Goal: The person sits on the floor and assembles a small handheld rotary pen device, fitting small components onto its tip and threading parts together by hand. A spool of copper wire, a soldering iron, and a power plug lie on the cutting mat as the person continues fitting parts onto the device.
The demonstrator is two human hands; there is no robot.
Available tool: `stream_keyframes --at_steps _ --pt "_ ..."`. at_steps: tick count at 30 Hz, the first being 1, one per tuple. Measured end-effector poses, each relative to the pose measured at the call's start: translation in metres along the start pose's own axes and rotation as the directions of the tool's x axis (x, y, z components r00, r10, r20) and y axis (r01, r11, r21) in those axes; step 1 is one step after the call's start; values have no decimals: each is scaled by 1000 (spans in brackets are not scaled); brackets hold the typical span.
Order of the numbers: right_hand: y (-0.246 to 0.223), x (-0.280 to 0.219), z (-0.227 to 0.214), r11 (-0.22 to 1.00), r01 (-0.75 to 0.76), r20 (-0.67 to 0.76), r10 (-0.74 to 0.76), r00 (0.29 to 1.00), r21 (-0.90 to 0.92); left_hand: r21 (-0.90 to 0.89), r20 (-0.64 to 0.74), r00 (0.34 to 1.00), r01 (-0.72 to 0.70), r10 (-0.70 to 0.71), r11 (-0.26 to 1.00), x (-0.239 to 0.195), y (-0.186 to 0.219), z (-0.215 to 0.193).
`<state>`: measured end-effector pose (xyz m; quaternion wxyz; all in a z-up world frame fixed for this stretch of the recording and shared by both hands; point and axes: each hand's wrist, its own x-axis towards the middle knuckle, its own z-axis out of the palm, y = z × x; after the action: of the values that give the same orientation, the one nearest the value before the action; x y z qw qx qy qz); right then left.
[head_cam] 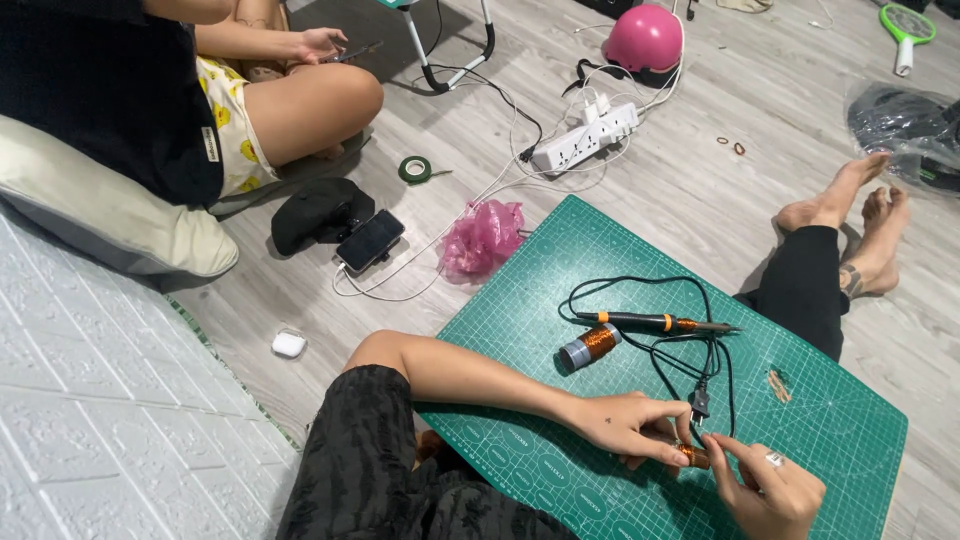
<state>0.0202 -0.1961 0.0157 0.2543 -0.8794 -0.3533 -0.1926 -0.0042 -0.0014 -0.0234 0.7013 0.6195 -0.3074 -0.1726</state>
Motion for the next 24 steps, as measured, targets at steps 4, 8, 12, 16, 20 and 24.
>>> stream_keyframes --at_steps 4,8,12,16,20,24 --pt "0 -2 2 999 -29 -9 29 1000 14 19 -2 1000 5 -5 1000 0 1 0" --pt "0 3 12 998 -44 -28 45 999 36 -19 -2 1000 -21 21 1000 -4 19 -3" --pt "-14 6 7 997 28 -97 -20 995 76 6 -23 998 53 -53 999 -3 27 1" --pt "-7 16 7 965 261 -265 -248 932 15 149 -127 991 52 -33 988 3 16 3" --pt "-9 6 2 983 186 -290 -180 940 -7 18 -85 994 66 -64 998 15 -3 9" --pt "2 -5 5 980 170 -276 -136 952 103 1 -80 997 19 -19 1000 25 -18 12"
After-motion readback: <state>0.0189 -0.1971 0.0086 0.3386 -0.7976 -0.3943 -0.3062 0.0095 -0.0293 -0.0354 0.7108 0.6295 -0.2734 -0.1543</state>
